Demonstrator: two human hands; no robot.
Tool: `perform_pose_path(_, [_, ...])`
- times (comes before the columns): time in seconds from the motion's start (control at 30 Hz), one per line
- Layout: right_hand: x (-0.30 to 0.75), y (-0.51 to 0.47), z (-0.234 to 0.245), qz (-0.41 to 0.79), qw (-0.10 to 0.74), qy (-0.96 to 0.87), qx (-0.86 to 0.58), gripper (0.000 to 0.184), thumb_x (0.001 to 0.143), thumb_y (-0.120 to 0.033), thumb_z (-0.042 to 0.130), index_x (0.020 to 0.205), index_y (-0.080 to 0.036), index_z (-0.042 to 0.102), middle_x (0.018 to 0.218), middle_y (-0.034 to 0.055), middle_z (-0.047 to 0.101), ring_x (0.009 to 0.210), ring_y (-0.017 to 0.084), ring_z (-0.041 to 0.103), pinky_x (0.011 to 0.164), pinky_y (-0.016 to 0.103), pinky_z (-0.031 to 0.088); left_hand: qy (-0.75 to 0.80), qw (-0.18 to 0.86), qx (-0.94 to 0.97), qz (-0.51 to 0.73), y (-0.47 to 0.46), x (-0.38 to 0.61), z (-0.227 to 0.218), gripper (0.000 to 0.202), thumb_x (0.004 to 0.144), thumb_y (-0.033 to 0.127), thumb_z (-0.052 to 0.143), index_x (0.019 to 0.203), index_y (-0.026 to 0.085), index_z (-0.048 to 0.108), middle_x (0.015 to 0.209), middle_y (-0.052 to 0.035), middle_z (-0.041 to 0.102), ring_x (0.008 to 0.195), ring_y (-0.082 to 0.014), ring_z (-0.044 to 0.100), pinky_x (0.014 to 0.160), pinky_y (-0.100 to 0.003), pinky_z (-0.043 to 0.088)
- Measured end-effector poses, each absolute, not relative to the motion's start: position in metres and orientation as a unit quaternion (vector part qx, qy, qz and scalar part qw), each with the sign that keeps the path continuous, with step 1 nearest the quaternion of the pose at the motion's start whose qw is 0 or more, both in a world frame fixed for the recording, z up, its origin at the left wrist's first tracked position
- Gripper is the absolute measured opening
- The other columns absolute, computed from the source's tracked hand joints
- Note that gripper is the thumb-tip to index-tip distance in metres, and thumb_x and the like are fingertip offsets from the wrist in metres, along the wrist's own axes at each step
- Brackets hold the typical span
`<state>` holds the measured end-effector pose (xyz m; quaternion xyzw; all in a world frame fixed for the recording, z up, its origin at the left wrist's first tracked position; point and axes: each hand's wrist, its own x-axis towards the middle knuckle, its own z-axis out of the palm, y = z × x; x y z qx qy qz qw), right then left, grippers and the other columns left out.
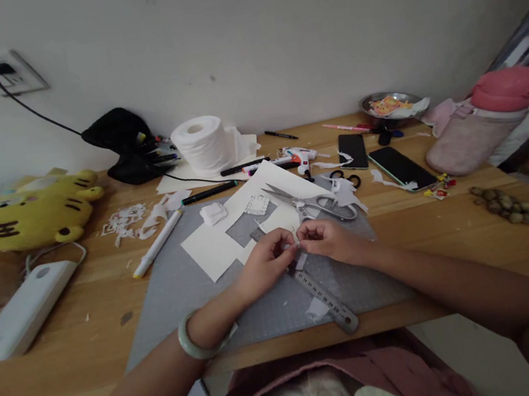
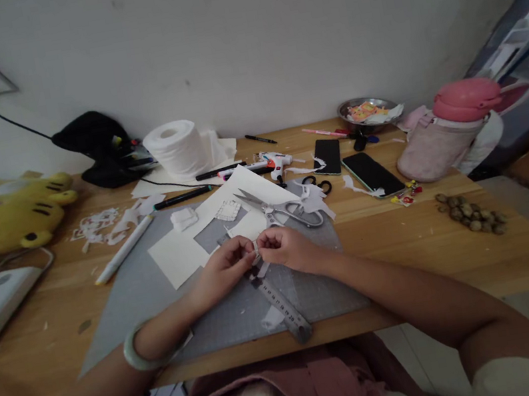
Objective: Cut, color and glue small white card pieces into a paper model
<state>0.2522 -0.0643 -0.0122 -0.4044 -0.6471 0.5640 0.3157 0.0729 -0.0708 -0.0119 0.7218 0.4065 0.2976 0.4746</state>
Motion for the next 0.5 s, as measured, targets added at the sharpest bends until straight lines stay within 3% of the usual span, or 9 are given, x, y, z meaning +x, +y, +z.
perform_pose_path(0.1, [0.2512, -0.0646, -0.0130, 0.557, 0.320, -0.650, -0.406, 0.013, 0.069, -0.031, 0.054, 0.068, -0.019, 0.049, 0.058, -0.0056, 0.041, 0.055, 0.009, 0.036, 0.051, 0.022, 0.029, 0.399, 0.506, 0.700, 0.308, -0.0699, 0.0729, -0.0155, 0.015, 0.085, 0.033, 0.048, 0.081, 0.018, 0.047, 0.064, 0.0040, 0.047, 0.056, -0.0092, 0.044, 0.053, -0.021, 0.038])
perform_pose_path(0.33, [0.2522, -0.0638, -0.0115, 0.594, 0.298, -0.621, -0.416, 0.016, 0.075, -0.035, 0.053, 0.074, -0.019, 0.051, 0.061, -0.0043, 0.050, 0.051, 0.008, 0.040, 0.046, 0.021, 0.030, 0.333, 0.294, 0.846, 0.294, -0.0691, 0.0665, -0.0090, 0.008, 0.086, 0.016, 0.043, 0.080, 0.019, 0.048, 0.082, -0.0023, 0.055, 0.078, -0.0141, 0.051, 0.072, -0.026, 0.044])
perform_pose_path(0.5, [0.2543, -0.0633, -0.0073, 0.607, 0.271, -0.627, -0.405, 0.021, 0.074, -0.039, 0.059, 0.076, -0.018, 0.054, 0.060, -0.0044, 0.048, 0.052, 0.009, 0.041, 0.047, 0.021, 0.030, 0.291, 0.244, 0.886, 0.268, -0.0698, 0.0633, -0.0073, 0.009, 0.091, 0.016, 0.040, 0.086, 0.019, 0.048, 0.090, -0.0048, 0.055, 0.084, -0.0146, 0.053, 0.077, -0.026, 0.045])
